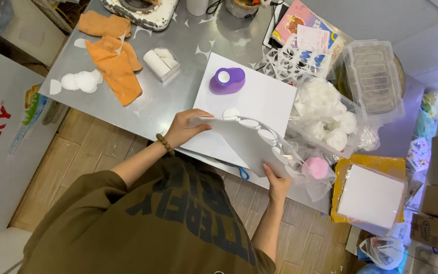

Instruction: Using a manual circle punch tool and scissors to cut out multiple circular shapes from white sheets of paper.

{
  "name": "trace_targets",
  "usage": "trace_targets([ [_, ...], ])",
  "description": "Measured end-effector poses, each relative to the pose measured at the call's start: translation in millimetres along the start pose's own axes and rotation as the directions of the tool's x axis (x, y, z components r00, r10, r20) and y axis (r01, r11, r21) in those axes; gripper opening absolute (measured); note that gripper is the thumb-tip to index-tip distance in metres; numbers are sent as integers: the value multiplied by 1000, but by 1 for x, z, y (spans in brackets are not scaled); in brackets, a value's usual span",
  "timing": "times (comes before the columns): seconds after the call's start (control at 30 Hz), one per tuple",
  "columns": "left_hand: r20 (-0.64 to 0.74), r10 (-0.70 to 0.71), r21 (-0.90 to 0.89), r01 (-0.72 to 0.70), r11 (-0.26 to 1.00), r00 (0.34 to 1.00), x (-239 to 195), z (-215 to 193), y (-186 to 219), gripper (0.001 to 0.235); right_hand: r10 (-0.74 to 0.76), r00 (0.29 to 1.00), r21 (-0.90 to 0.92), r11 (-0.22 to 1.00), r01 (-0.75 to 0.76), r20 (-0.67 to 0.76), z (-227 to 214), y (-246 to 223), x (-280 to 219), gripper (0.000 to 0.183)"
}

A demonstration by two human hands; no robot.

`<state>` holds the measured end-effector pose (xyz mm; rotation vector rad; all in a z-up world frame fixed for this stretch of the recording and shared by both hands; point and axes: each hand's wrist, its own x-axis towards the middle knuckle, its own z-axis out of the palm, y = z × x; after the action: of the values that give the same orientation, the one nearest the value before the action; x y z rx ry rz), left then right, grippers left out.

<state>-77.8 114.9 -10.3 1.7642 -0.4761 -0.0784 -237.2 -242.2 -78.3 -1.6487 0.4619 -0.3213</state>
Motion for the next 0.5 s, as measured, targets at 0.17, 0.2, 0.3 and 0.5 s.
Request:
trace_targets([
  [0.17, -154, 59, -83, -73, 994, 986, -1, 15, -19, 23, -8, 999, 55, 998, 5, 46, 12, 1, 3, 39],
  [0.2, -194, 42, -59, -54, 997, 980, 1, 18, -23, 23, -28, 998, 50, 998, 26, 49, 14, -1, 4, 37],
  [0.3, -210, 85, -112, -110, 988, 974, 3, 19, -27, 19, -37, 998, 70, 997, 34, 44, 18, 0, 6, 37],
  [0.5, -164, -125, -165, 98, 981, 978, 4, 23, -44, 25, 20, 1000, 105, 994, -21, 9, 24, 23, 8, 39],
])
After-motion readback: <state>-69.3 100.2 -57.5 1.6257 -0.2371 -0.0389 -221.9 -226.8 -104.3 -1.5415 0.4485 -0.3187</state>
